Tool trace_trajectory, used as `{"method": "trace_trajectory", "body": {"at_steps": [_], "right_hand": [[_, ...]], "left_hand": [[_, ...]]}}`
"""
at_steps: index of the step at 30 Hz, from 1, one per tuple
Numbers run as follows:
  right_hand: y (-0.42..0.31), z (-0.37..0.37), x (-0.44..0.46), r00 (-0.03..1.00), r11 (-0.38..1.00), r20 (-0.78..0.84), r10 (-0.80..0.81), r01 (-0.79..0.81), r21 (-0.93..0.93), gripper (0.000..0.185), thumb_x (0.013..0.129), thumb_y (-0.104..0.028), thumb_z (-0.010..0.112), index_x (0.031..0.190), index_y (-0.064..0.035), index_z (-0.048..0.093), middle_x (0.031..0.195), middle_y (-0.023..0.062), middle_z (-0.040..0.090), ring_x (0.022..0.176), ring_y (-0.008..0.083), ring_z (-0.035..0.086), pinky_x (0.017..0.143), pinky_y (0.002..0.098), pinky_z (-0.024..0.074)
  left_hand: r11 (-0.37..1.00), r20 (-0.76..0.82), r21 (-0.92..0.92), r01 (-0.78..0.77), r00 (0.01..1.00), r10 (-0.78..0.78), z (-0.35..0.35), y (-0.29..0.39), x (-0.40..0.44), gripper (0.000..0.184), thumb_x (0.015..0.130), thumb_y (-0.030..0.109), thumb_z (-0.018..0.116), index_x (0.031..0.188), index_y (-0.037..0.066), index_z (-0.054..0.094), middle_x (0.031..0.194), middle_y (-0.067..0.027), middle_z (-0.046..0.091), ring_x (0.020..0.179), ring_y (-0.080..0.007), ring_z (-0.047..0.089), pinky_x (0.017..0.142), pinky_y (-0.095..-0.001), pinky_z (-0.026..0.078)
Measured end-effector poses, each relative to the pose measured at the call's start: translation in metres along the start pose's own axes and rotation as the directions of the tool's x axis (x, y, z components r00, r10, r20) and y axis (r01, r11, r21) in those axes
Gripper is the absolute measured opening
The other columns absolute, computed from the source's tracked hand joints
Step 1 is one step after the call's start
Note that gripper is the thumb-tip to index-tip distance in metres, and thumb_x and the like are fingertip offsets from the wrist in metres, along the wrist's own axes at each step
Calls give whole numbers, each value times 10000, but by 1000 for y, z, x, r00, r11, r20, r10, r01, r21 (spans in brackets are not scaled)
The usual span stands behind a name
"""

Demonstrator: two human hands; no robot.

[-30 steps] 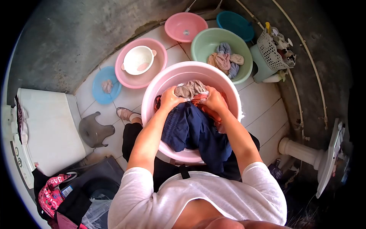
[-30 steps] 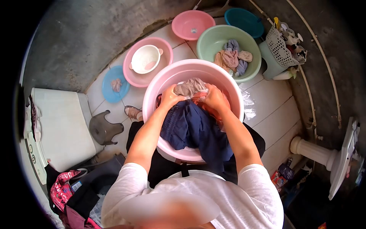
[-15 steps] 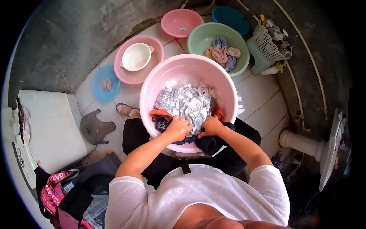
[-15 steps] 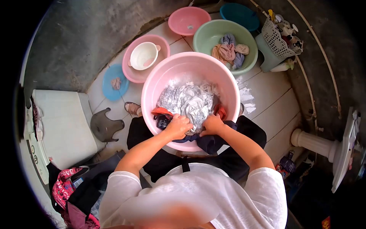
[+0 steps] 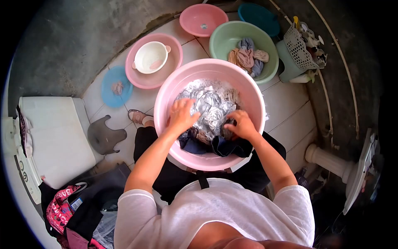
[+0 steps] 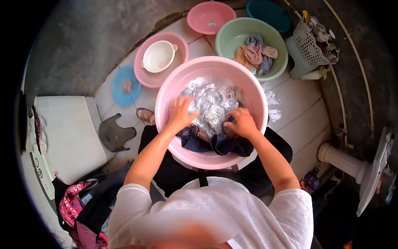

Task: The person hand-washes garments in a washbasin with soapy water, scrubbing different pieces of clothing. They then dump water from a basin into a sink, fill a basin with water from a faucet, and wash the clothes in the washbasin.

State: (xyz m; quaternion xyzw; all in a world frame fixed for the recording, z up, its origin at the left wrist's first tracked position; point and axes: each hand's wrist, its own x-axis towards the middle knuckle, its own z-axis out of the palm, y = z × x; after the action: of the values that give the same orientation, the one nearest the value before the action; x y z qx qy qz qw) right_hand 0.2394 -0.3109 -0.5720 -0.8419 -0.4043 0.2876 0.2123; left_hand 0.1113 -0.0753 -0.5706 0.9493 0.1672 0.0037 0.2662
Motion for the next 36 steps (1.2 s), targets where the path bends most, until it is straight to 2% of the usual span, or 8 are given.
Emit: {"method": "trace_trajectory", "body": {"at_steps": [5,8,10,18,23,27,31,36], "right_hand": [[18,19,57,896,755,73,437,-410,511,989,686,-383,711,1353,64,135,1380,257,199,1289,326,216,1059,350,172],[33,56,87,873,831,-44,486,-446,333,948,681,-356,722,1332,79,187,1343,237,287,1244,305,307,1027,351,257],[35,53,92,914,410,87,395,-260,874,835,685,-267,722,1297,71,266,1258,211,408,1149,288,424,961,346,358],[-15,-11,66,966,201,111,235,-160,966,462,688,-170,695,1066,47,544,966,110,605,845,183,584,800,309,457],[-36,-37,16,993,260,2,116,-33,965,482,709,-227,713,1075,37,544,989,89,595,913,165,557,832,303,433],[-40,-6,-15,978,471,-102,183,4,882,472,696,-160,734,1098,-4,542,1000,60,589,951,144,535,861,293,417],[-29,22,-13,992,620,-120,26,78,781,482,675,-251,740,1033,20,564,994,137,599,934,219,562,866,339,409],[-24,46,10,994,980,63,86,-73,-186,612,671,-505,659,855,75,586,914,230,576,922,371,536,860,464,365]], "left_hand": [[687,424,-171,707,682,-596,50,-48,32,1103,581,579,672,1393,84,113,1360,-306,169,1287,-391,188,1039,-435,211],[711,274,-260,653,756,-594,74,-56,33,956,576,496,685,1313,25,300,1233,-274,398,1169,-356,389,961,-392,327],[401,251,-732,551,765,-593,84,-57,31,617,627,258,671,1138,-32,484,996,-168,599,906,-262,583,785,-333,454],[8,416,-903,430,878,-236,13,-16,31,482,624,14,602,1097,-28,517,986,-99,592,865,-182,573,784,-297,455],[185,245,-948,257,966,-86,-38,16,-1,547,552,49,664,1080,-9,533,979,-84,590,929,-201,559,858,-315,419],[865,-162,-403,-299,954,254,-18,16,-28,429,481,176,672,862,16,557,870,-116,515,872,-318,510,788,-392,422],[956,-10,-272,-112,993,114,25,15,-43,407,626,316,605,937,59,548,902,-116,533,925,-312,511,777,-433,418],[957,313,-146,251,929,-196,54,21,-29,435,745,373,508,949,-2,591,931,-236,591,903,-370,564,796,-442,433]]}}
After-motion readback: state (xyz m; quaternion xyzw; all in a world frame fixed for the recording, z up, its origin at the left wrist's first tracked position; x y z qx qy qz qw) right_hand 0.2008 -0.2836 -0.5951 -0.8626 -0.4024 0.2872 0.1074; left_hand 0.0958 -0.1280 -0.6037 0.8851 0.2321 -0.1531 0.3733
